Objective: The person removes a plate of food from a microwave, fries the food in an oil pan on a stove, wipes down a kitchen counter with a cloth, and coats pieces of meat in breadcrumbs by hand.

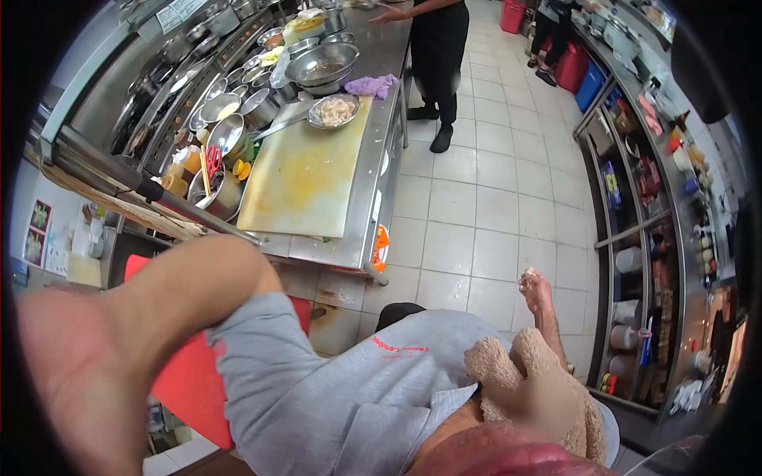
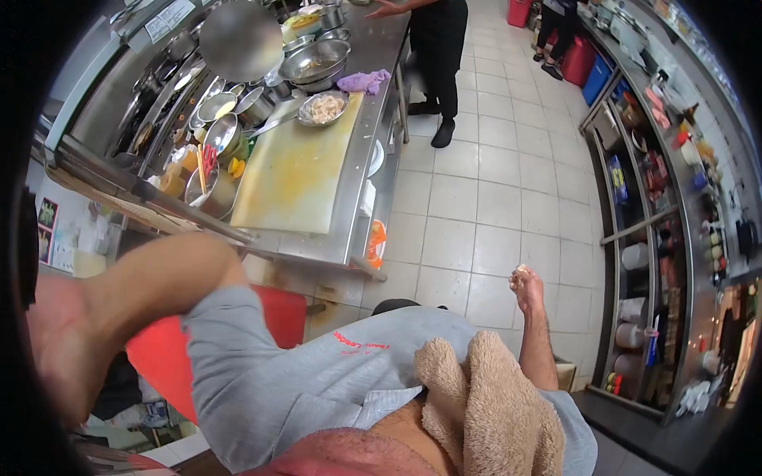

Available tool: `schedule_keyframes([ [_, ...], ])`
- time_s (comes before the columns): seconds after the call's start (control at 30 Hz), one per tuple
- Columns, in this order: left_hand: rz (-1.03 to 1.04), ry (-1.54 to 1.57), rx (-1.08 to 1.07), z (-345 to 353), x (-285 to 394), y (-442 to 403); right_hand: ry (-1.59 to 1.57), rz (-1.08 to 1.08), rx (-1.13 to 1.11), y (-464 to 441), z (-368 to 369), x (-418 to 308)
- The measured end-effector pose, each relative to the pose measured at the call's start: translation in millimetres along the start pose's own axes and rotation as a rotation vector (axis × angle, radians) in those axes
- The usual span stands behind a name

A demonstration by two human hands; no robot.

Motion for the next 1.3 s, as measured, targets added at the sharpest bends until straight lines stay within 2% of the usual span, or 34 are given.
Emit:
schedule_keyframes([
  [0.17, 0.133, 0.041, -0.223, 50, 16, -18, 0.032, -0.016, -0.039, -60, 5, -34],
  [0.23, 0.135, 0.048, -0.272, 68, 15, -13, 0.007, 0.026, -0.112, -79, 19, -35],
  [0.4, 0.125, 0.058, -0.314, 110, -6, 13, 0.025, 0.025, -0.084, -133, 39, -52],
  [0.57, 0.124, 0.051, -0.314, 145, -52, 42, 0.019, 0.014, -0.123, -199, 42, -78],
  [0.8, 0.124, 0.017, -0.369, 193, -135, 71, -0.008, -0.049, -0.104, -279, 86, -127],
  [0.83, 0.130, -0.011, -0.379, 198, -145, 75, 0.128, -0.063, -0.097, -289, 91, -132],
  [0.87, 0.125, -0.041, -0.384, 201, -157, 77, -0.007, -0.098, -0.193, -315, 96, -130],
  [0.9, 0.117, -0.076, -0.389, 202, -169, 79, 0.000, -0.063, -0.145, -312, 117, -140],
  [1.0, 0.068, -0.199, -0.424, 201, -192, 78, 0.059, 0.010, -0.297, -334, 164, -156],
  [1.07, 0.017, -0.252, -0.422, 201, -196, 80, 0.064, -0.010, -0.135, -358, 167, -162],
  [1.1, 0.016, -0.257, -0.411, 211, -193, 83, 0.048, 0.013, -0.306, -377, 168, -156],
  [1.13, 0.018, -0.259, -0.417, 221, -190, 84, 0.045, 0.028, -0.234, -402, 153, -146],
  [1.17, 0.013, -0.239, -0.427, 236, -188, 82, 0.059, -0.002, -0.269, -415, 150, -144],
  [1.2, 0.007, -0.217, -0.444, 257, -186, 80, 0.081, -0.050, -0.443, -425, 161, -146],
  [1.27, 0.018, -0.226, -0.485, 291, -185, 72, 0.151, 0.119, -0.373, -437, 178, -160],
  [1.3, 0.035, -0.240, -0.495, 308, -185, 72, 0.151, 0.103, -0.400, -457, 194, -182],
])
Point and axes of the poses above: each hand's wrist, its own y-axis away from the middle knuckle, its own z-axis out of the palm, x = y × z, the point moved 10 cm from there along -y, towards the middle knuckle
